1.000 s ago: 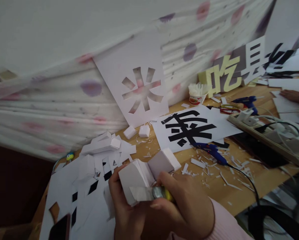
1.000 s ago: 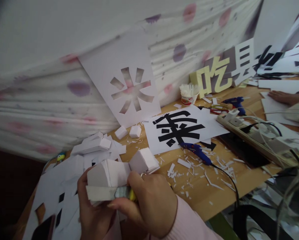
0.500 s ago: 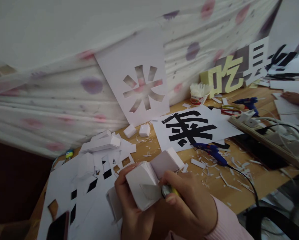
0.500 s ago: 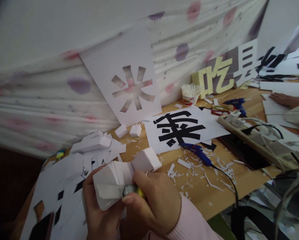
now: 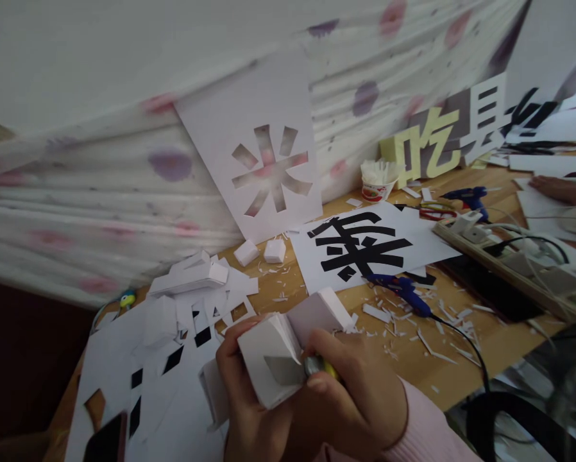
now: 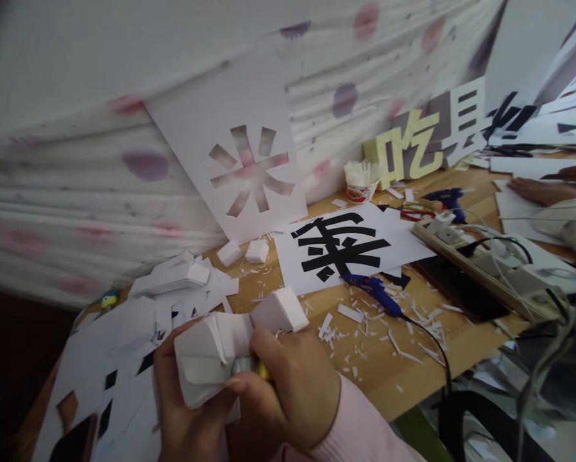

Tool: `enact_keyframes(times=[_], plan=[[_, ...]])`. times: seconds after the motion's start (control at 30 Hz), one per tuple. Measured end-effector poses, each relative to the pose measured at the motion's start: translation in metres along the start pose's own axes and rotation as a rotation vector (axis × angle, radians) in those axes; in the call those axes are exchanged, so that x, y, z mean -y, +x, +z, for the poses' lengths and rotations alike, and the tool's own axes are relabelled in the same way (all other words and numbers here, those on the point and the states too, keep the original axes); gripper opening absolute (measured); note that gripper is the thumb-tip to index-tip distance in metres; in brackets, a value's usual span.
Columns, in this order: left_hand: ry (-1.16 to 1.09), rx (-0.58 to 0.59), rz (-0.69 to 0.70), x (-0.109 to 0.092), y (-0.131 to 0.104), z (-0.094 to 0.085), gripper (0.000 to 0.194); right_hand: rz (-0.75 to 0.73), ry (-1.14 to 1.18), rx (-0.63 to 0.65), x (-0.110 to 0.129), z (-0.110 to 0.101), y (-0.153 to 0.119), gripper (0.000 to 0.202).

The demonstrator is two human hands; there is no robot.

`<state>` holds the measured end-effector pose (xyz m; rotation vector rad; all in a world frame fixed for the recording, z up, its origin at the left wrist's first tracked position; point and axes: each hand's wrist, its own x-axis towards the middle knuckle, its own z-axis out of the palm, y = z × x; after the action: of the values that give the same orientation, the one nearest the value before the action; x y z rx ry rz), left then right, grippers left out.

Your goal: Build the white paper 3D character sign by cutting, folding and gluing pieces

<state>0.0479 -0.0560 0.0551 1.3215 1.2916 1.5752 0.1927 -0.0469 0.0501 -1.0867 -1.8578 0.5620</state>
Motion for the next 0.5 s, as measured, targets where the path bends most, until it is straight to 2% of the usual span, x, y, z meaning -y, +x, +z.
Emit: enact_keyframes(times=[0.1, 0.23, 0.5], plan=[[0.006, -0.004, 0.006, 0.003, 0.001, 0.0, 0.065, 0.021, 0.014, -0.033, 0.001, 0.005, 0.001, 0.059], [0.061, -0.01, 0.082, 0.007, 0.005, -0.002, 0.066, 0.056, 0.051, -0.069, 0.002, 0.009, 0.003, 0.059], [0.162, -0.043, 0.107, 0.005, 0.006, -0.002, 0.067, 0.115, 0.188, -0.064, -0.002, 0.02, 0.005, 0.062]])
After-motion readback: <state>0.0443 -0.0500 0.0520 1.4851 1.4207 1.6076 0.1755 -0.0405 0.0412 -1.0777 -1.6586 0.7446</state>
